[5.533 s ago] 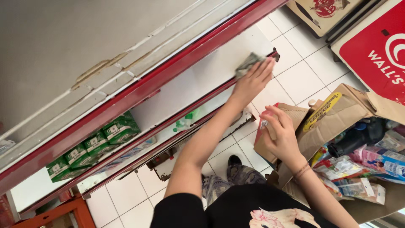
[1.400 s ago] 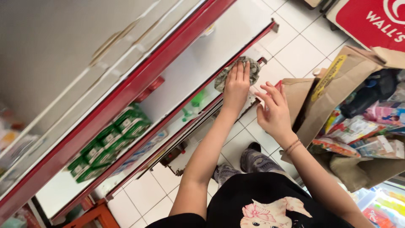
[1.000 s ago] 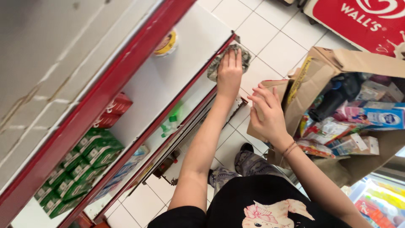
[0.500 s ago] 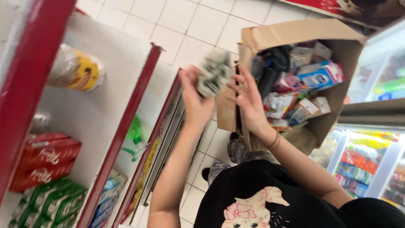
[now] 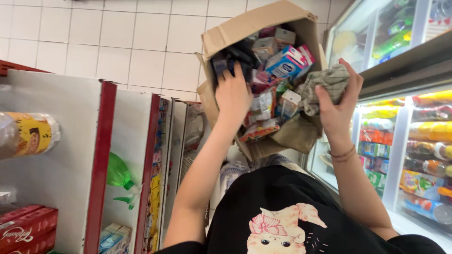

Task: The person sprays a cleaning solution onto a cloth and wipes the metal edges of a refrigerated display shelf. They then use a handheld barcode scanner to scan items from a cardboard box and place them onto the shelf.

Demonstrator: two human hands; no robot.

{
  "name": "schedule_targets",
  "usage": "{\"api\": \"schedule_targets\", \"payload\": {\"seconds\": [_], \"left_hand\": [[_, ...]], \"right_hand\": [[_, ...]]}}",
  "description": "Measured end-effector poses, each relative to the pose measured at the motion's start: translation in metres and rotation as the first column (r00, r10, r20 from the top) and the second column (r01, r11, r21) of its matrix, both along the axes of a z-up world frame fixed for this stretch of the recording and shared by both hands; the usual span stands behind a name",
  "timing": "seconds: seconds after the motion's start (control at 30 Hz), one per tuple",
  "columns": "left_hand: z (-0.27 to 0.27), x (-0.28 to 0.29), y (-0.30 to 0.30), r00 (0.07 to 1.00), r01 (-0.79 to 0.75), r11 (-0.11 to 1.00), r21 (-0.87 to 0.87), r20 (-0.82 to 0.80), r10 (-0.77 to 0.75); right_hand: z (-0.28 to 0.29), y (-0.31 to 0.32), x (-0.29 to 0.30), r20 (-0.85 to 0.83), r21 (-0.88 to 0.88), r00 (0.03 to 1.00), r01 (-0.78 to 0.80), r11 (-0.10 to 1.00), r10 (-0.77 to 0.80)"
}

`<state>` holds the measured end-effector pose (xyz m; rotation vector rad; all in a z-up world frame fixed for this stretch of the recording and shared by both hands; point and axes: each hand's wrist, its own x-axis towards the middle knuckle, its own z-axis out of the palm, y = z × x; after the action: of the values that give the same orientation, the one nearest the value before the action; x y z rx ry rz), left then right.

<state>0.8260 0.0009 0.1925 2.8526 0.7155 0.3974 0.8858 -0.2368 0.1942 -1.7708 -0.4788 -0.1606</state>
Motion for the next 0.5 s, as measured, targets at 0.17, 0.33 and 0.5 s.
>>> {"api": "schedule_targets", "payload": {"seconds": [0.17,0.33,0.5], "left_hand": [[-0.02,0.016,0.0,0.999,-0.028,0.979,0.202,-0.037,0.036],[-0.006,0.012,-0.005,0.998,-0.012,0.984,0.175,-0.055,0.022],[0.022,-0.034,0.002,0.983,0.152,0.917,-0.368,0.156,-0.101]], "right_hand": [[-0.018,0.008,-0.001,-0.037,0.002,0.999,-0.018,1.0,0.018],[-0.045,0.017,0.003,0.456,-0.554,0.889,0.245,0.796,0.044],[-0.058,0.032,0.013,0.346,-0.731,0.906,0.096,0.676,0.245]]}}
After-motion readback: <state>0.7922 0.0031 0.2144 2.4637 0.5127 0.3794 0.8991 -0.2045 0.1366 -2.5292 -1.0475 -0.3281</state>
